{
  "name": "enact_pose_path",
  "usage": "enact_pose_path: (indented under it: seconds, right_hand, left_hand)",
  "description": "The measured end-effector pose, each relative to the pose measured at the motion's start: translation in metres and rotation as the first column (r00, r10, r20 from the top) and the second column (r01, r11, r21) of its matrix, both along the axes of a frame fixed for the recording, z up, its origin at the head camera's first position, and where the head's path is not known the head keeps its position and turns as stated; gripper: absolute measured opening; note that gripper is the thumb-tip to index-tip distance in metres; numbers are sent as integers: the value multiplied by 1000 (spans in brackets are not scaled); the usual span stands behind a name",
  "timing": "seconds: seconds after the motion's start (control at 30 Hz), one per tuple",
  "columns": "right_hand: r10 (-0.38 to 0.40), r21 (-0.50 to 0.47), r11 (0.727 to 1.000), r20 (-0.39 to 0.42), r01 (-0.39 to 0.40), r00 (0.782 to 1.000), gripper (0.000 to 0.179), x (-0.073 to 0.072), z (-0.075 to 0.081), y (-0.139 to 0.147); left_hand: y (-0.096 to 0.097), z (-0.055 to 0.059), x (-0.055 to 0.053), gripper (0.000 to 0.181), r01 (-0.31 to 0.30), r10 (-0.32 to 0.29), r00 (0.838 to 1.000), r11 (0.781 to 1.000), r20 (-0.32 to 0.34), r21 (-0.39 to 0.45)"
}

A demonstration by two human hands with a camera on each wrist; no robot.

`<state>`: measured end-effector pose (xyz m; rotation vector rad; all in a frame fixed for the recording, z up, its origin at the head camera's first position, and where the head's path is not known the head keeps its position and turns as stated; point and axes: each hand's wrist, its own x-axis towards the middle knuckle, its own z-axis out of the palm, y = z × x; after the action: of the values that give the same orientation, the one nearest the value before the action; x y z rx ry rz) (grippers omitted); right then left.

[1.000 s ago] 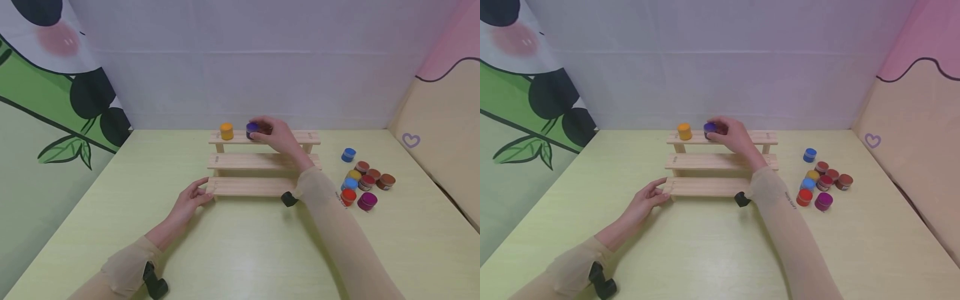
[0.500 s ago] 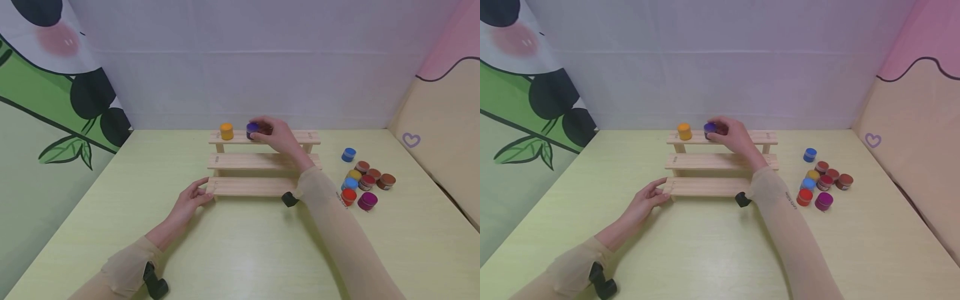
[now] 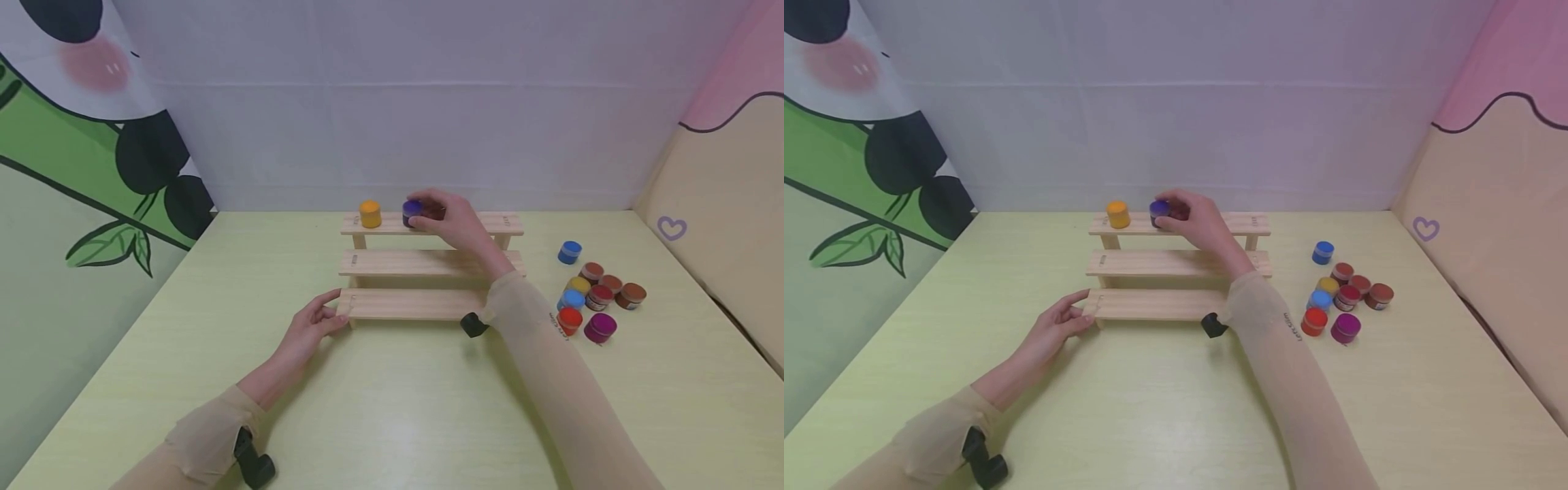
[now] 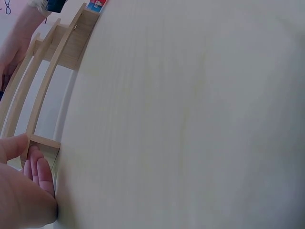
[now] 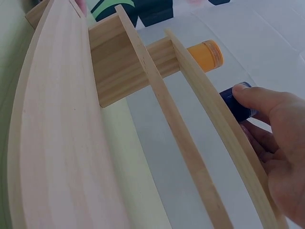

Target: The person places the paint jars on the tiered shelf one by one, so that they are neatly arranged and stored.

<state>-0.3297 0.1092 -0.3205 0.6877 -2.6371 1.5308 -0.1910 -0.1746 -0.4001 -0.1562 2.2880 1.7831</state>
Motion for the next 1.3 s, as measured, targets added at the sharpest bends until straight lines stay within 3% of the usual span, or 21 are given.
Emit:
enact_pose_path:
  seconds: [1.3]
  right_hand:
    - [-4, 12, 1000, -21, 4, 1000, 43, 1, -2, -1]
  left_hand:
    - [0, -3, -3, 61, 28, -28, 1000, 999, -12, 18]
